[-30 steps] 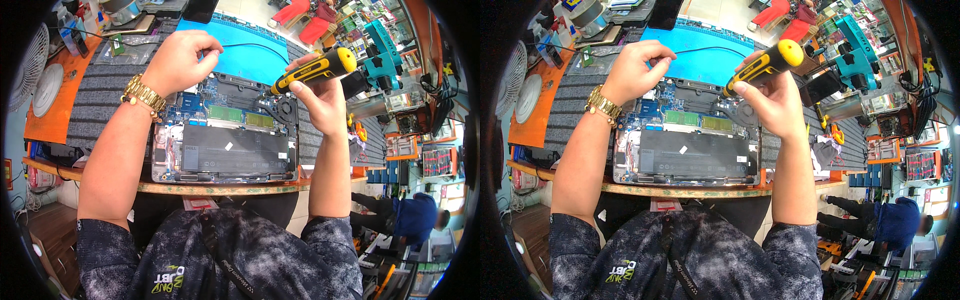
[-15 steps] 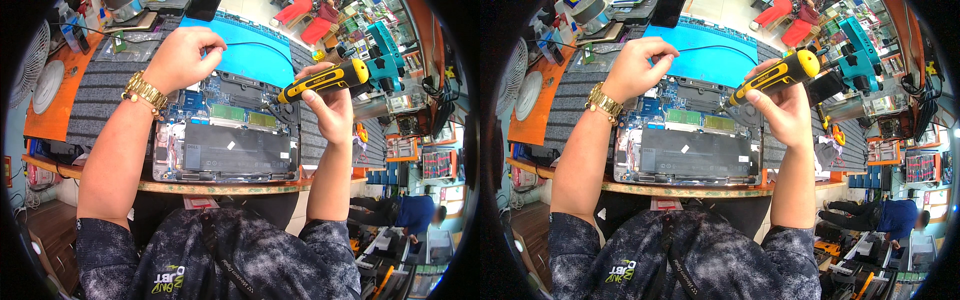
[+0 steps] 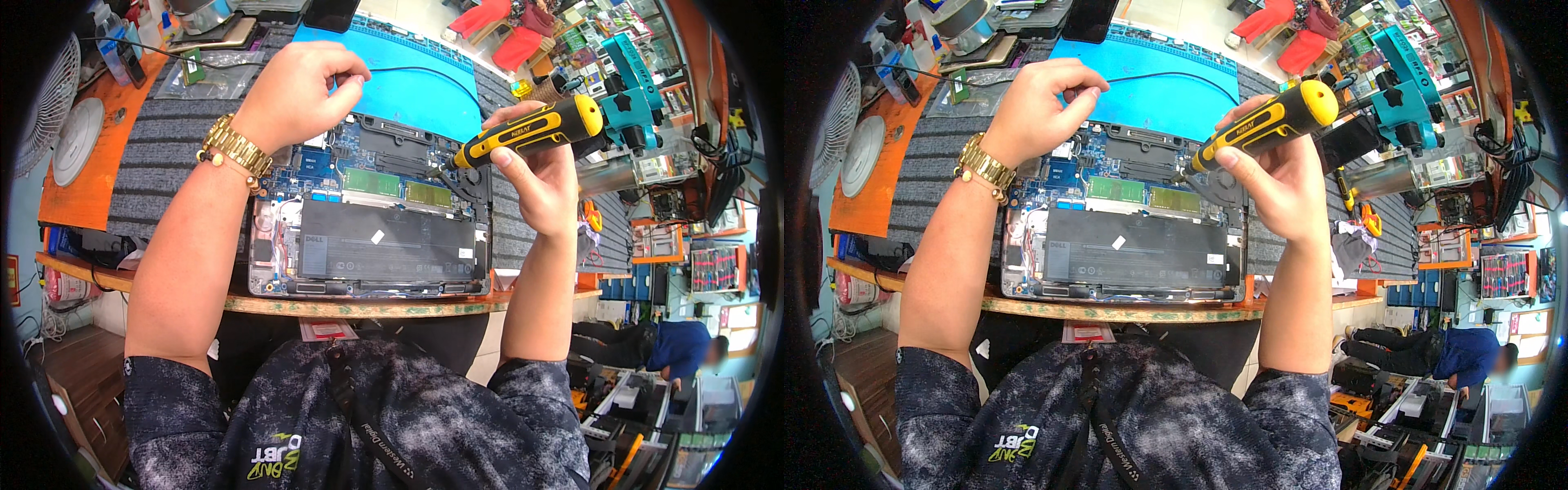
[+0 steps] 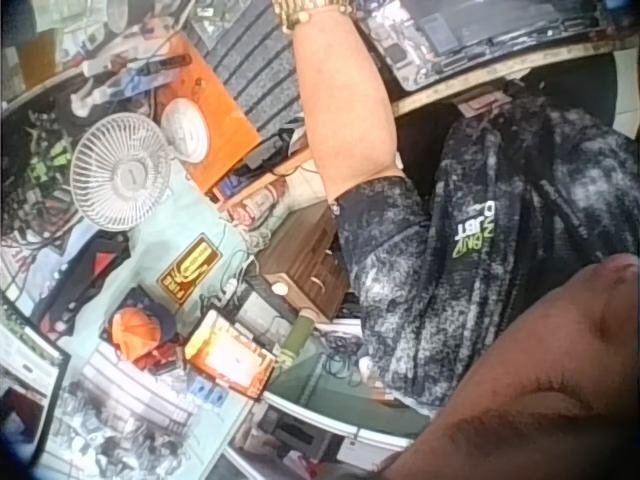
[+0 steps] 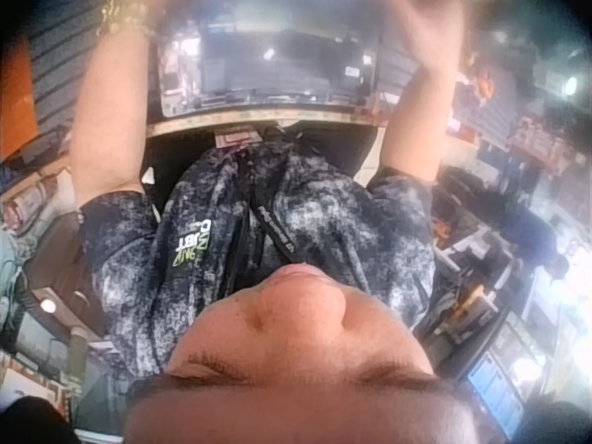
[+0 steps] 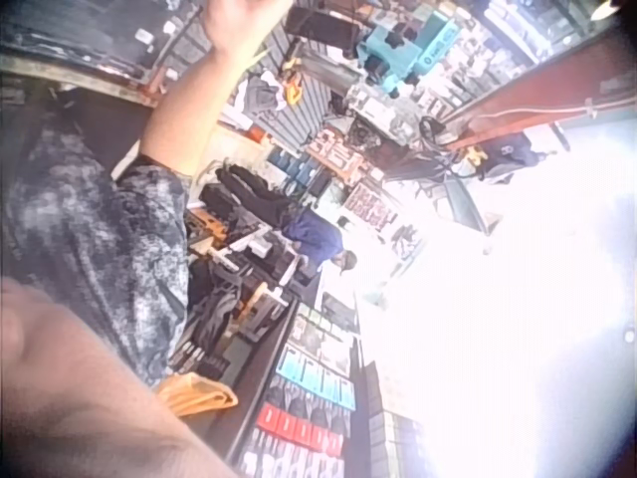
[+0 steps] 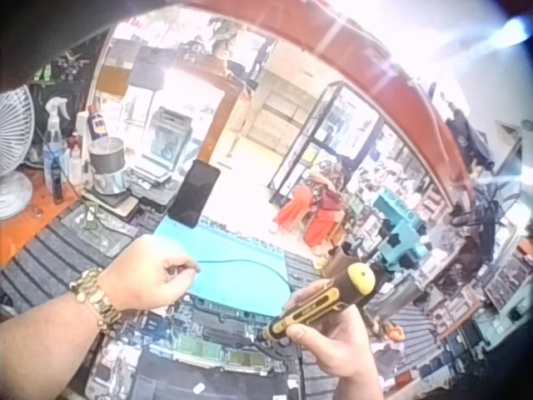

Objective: The person uses a screwdriver to remove a component from the internal circuitry of an open laptop and subsequently applies a small white sticker or piece of tape to a specific location on the laptop's motherboard.

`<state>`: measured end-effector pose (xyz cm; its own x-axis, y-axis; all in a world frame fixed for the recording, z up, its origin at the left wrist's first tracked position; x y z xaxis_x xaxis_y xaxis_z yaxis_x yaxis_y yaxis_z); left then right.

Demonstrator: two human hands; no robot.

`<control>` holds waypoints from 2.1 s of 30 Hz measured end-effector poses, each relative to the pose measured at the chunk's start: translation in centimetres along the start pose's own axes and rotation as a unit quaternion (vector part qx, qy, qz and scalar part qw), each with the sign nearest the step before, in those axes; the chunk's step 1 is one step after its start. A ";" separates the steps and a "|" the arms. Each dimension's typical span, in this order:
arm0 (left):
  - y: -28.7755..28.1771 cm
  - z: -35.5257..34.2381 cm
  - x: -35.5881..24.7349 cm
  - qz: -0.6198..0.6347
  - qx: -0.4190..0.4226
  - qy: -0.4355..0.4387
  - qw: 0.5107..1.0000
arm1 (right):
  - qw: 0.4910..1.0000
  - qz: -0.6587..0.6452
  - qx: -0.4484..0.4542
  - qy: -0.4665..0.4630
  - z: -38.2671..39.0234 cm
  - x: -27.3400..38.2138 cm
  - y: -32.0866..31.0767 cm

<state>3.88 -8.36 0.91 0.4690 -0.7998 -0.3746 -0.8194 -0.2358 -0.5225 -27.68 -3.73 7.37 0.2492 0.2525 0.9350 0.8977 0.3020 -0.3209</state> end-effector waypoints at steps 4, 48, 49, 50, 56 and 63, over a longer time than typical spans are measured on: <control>0.1 0.0 -0.1 0.006 -0.009 -0.005 1.000 | 1.000 -0.005 0.003 0.002 0.1 0.0 0.3; -0.1 0.0 0.0 -0.008 0.015 -0.001 1.000 | 1.000 -0.009 0.026 0.000 -0.1 -0.3 0.8; -0.2 0.0 -0.1 -0.001 0.014 -0.012 1.000 | 0.999 -0.034 -0.006 -0.003 0.1 -0.4 0.0; -0.2 -0.1 -0.1 0.012 0.015 -0.020 1.000 | 0.997 -0.065 -0.029 -0.011 0.4 -0.4 -1.0; 0.0 -0.1 -0.5 0.007 0.024 -0.016 1.000 | 0.969 0.110 -0.194 0.111 3.3 -0.3 -10.6; 0.4 -0.2 -1.1 -0.008 0.039 -0.008 0.999 | 0.829 0.457 -0.131 0.295 5.4 -7.1 -12.7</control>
<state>3.00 -7.70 1.29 0.4881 -0.7868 -0.3777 -0.7833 -0.2040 -0.5873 -42.81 -4.43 4.01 0.9333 -0.2515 0.2562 0.2657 0.0041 -0.9641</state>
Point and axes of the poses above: each hand's wrist, its own z-axis away from the middle knuckle, its own y-axis out of the palm, x = y × z, the point moved 3 cm from there along -z, towards the middle knuckle, and after that the axes turned 10 degrees about y, right-handed, at the moved point
